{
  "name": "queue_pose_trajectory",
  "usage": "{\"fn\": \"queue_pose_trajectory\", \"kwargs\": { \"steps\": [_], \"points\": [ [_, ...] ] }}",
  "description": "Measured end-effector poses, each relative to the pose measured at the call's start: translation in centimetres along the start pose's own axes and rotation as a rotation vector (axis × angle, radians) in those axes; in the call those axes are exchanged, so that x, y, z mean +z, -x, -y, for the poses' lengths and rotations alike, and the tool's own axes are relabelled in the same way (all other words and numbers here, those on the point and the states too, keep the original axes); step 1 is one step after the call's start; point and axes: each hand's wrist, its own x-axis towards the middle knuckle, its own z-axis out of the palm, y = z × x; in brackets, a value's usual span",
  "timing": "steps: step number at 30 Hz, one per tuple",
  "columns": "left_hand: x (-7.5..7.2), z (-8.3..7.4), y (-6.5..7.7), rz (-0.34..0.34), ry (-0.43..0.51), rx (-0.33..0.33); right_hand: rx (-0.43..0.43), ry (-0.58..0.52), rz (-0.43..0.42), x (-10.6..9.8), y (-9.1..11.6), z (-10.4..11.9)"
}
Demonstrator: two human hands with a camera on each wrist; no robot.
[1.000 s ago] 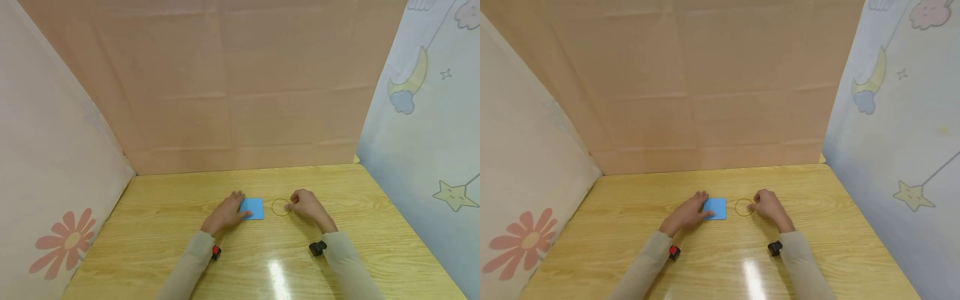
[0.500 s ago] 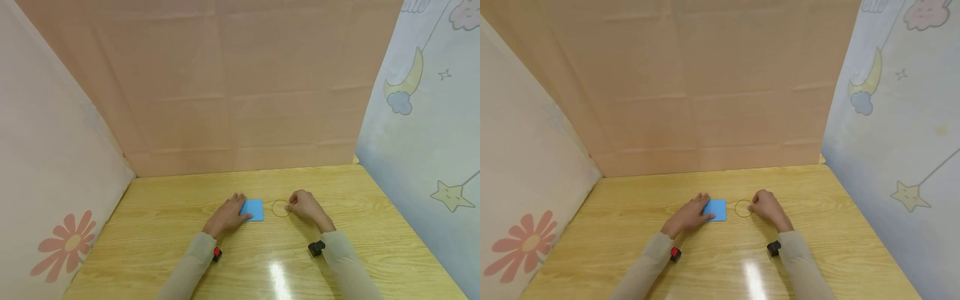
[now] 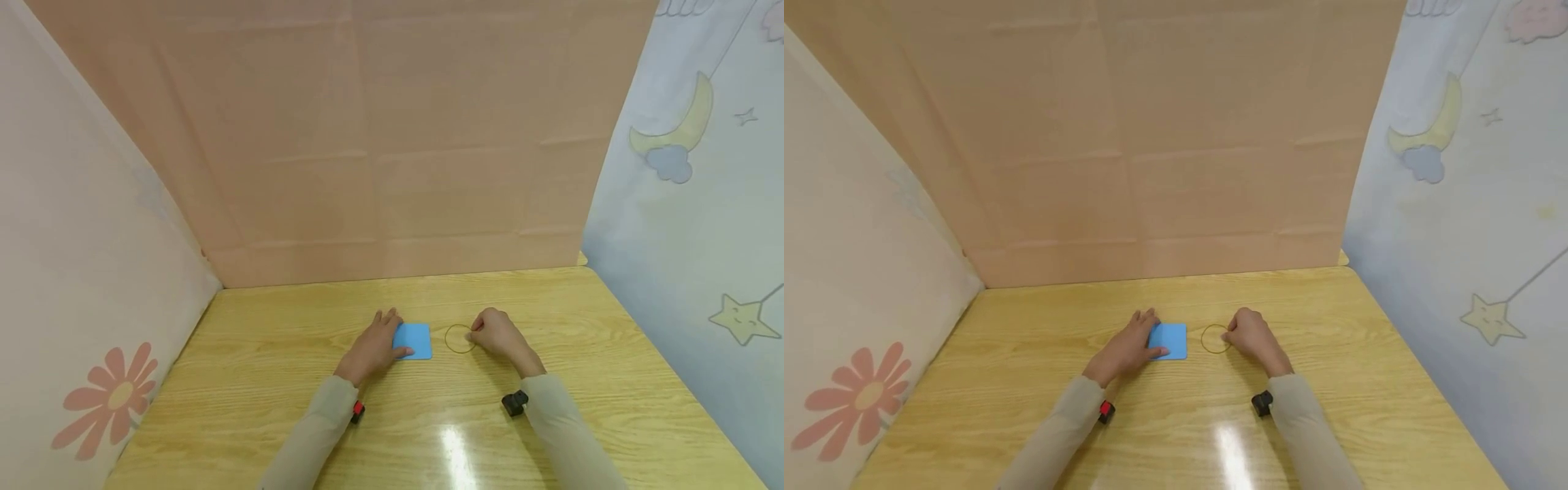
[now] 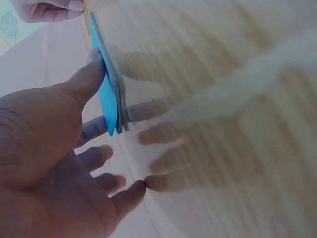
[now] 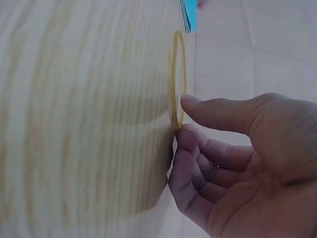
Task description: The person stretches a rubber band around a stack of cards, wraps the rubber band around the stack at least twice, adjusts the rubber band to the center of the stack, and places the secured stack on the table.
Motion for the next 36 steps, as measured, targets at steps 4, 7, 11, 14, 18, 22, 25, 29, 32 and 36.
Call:
{"fn": "queue_pose_trajectory", "kwargs": {
  "steps": [4,7,11,14,18,22,25,29,32,36],
  "points": [
    [-0.2,0.0,-0.1,-0.008,0.009,-0.016,0.005,-0.018,0.013,0.0,-0.1,0.2],
    [-0.3,0.0,-0.3,-0.015,0.005,-0.037,-0.006,-0.013,0.012,0.0,-0.2,0.2],
    [-0.5,-0.2,-0.5,-0.032,0.003,-0.067,-0.008,-0.003,-0.003,0.1,-0.3,0.1],
    [-0.7,-0.4,-0.7,-0.024,0.002,-0.084,0.000,-0.001,-0.011,0.1,-0.3,0.1],
    [-0.8,-0.4,-1.0,0.013,-0.002,-0.099,0.018,-0.007,-0.008,0.2,-0.3,0.3],
    [-0.9,-0.3,-1.4,0.050,0.020,-0.110,0.024,-0.014,0.001,0.3,-0.1,0.5],
    [-1.0,-0.2,-1.5,0.070,0.044,-0.113,0.012,-0.010,0.005,0.4,0.1,0.7],
    [-1.0,-0.1,-1.5,0.065,0.073,-0.097,-0.007,0.018,0.016,0.5,0.2,0.8],
    [-0.8,-0.1,-1.6,0.058,0.119,-0.084,-0.011,0.035,0.027,0.5,0.3,0.9],
    [-0.6,-0.1,-1.5,0.058,0.189,-0.074,-0.030,0.016,0.024,0.3,0.4,0.9]
  ]
}}
